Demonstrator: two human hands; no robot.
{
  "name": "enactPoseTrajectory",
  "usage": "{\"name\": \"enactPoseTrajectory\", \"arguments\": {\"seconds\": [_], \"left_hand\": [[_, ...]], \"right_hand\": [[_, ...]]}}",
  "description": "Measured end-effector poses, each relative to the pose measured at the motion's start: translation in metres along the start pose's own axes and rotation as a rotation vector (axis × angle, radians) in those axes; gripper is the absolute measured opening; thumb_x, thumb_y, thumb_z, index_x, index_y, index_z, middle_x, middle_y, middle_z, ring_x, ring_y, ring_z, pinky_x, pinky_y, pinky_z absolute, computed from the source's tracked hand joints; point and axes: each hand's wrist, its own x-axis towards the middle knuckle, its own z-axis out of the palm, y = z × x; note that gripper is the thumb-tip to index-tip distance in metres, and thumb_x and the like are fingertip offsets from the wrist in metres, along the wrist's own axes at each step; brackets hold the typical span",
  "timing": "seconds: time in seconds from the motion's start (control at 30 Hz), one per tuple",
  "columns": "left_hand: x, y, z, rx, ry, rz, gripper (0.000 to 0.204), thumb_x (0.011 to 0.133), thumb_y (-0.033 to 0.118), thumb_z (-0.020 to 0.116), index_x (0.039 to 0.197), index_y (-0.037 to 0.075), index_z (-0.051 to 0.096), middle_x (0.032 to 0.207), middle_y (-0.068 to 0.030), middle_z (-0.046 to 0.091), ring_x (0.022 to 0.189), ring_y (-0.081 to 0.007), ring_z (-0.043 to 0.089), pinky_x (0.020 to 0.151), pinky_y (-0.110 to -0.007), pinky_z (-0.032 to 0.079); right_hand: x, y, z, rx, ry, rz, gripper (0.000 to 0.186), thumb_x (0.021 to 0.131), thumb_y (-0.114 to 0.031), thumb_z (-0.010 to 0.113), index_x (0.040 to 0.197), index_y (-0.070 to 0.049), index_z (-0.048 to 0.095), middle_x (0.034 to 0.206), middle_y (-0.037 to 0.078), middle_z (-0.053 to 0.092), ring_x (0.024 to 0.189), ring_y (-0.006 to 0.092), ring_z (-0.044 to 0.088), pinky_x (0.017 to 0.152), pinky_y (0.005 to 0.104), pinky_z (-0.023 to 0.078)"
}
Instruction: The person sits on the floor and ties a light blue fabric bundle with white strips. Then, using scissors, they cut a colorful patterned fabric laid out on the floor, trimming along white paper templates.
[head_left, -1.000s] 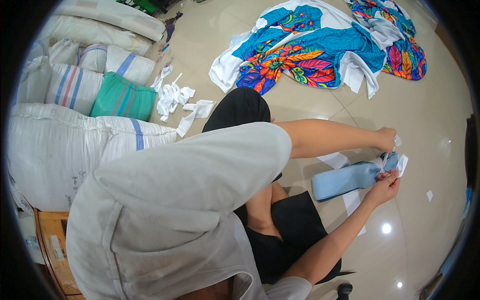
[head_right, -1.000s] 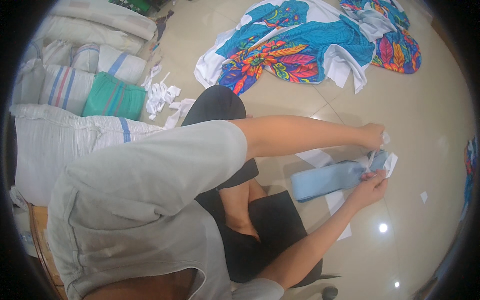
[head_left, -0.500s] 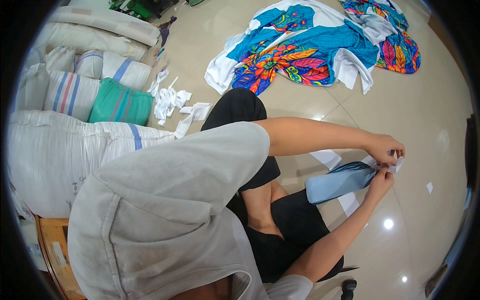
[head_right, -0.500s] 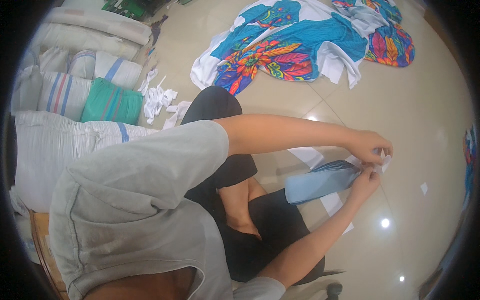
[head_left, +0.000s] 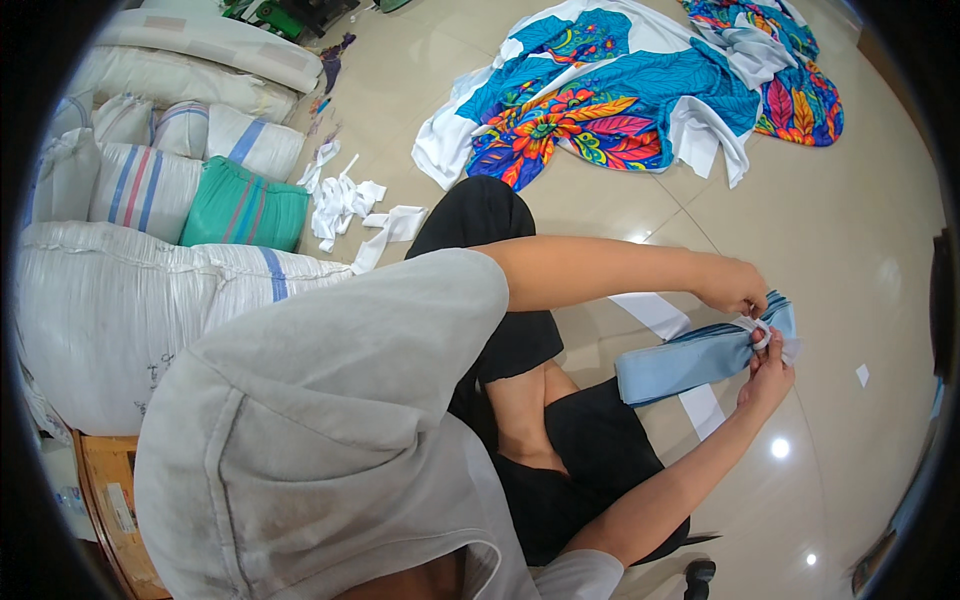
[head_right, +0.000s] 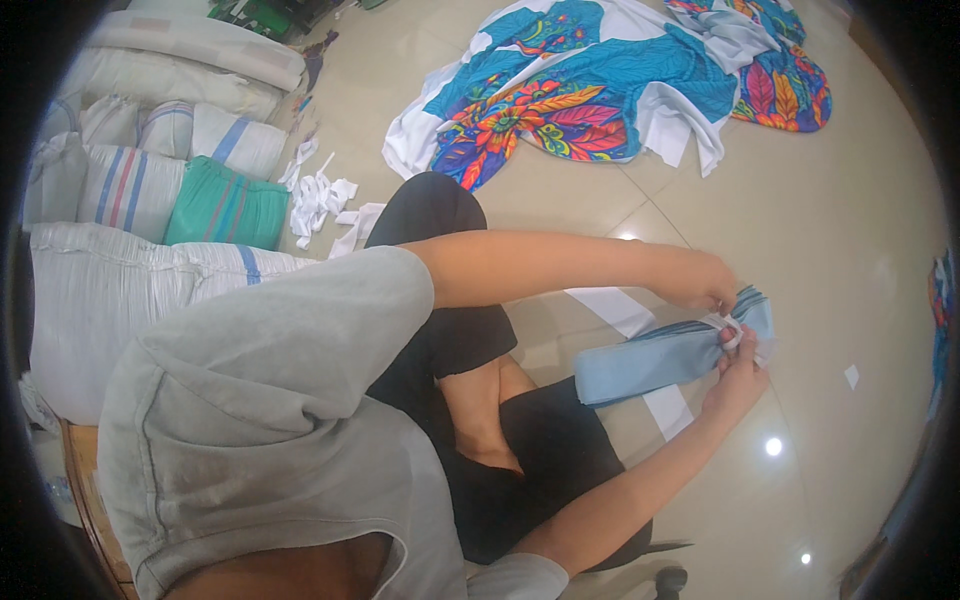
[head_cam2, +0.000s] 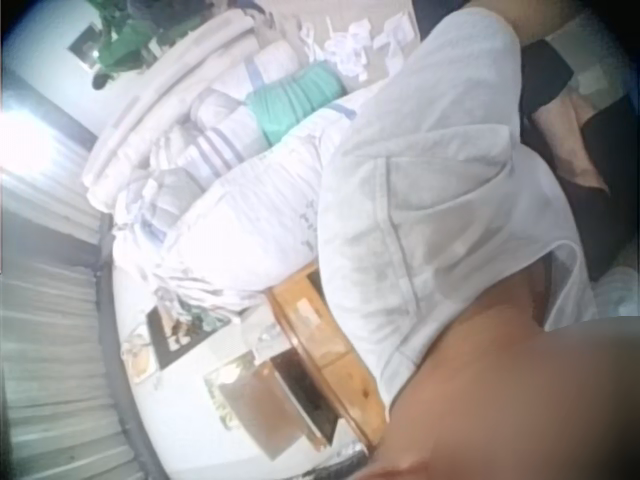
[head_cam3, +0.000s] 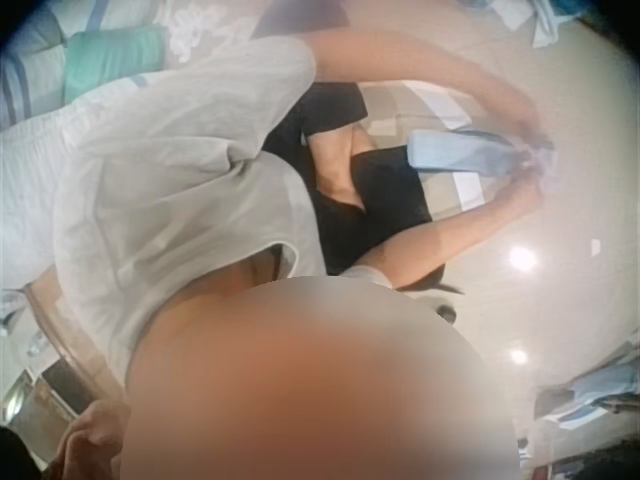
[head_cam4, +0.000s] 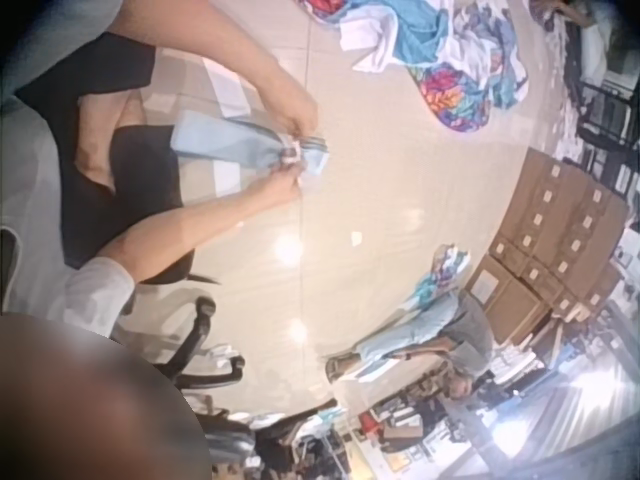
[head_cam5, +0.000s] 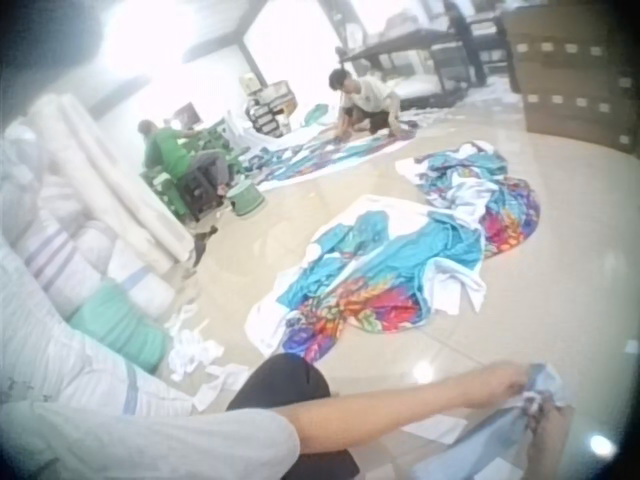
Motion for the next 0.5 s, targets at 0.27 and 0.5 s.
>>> {"name": "enactPoseTrajectory", "arguments": {"seconds": [0.27, 0.5], "left_hand": [[-0.006, 0.029, 0.011, 0.341, 0.015, -0.045, 0.027, 0.080, 0.013, 0.054, 0.106, 0.018, 0.063, 0.090, -0.0055, 0.061, 0.086, -0.0238, 0.058, 0.074, -0.039, 0.043], [-0.005, 0.034, 0.011, 0.580, 0.176, 0.136, 0.019, 0.078, 0.017, 0.056, 0.094, 0.019, 0.067, 0.091, 0.0022, 0.059, 0.095, -0.0166, 0.052, 0.082, -0.036, 0.036]], "right_hand": [[0.001, 0.003, -0.010, 0.092, 0.020, -0.015, 0.026, 0.087, -0.012, 0.061, 0.103, 0.009, 0.056, 0.097, 0.013, 0.062, 0.083, 0.0139, 0.062, 0.055, 0.0210, 0.037], [0.000, 0.000, -0.010, 0.101, 0.039, 0.040, 0.032, 0.088, -0.015, 0.060, 0.109, 0.009, 0.054, 0.100, 0.012, 0.062, 0.090, 0.0141, 0.062, 0.054, 0.0211, 0.033]]}}
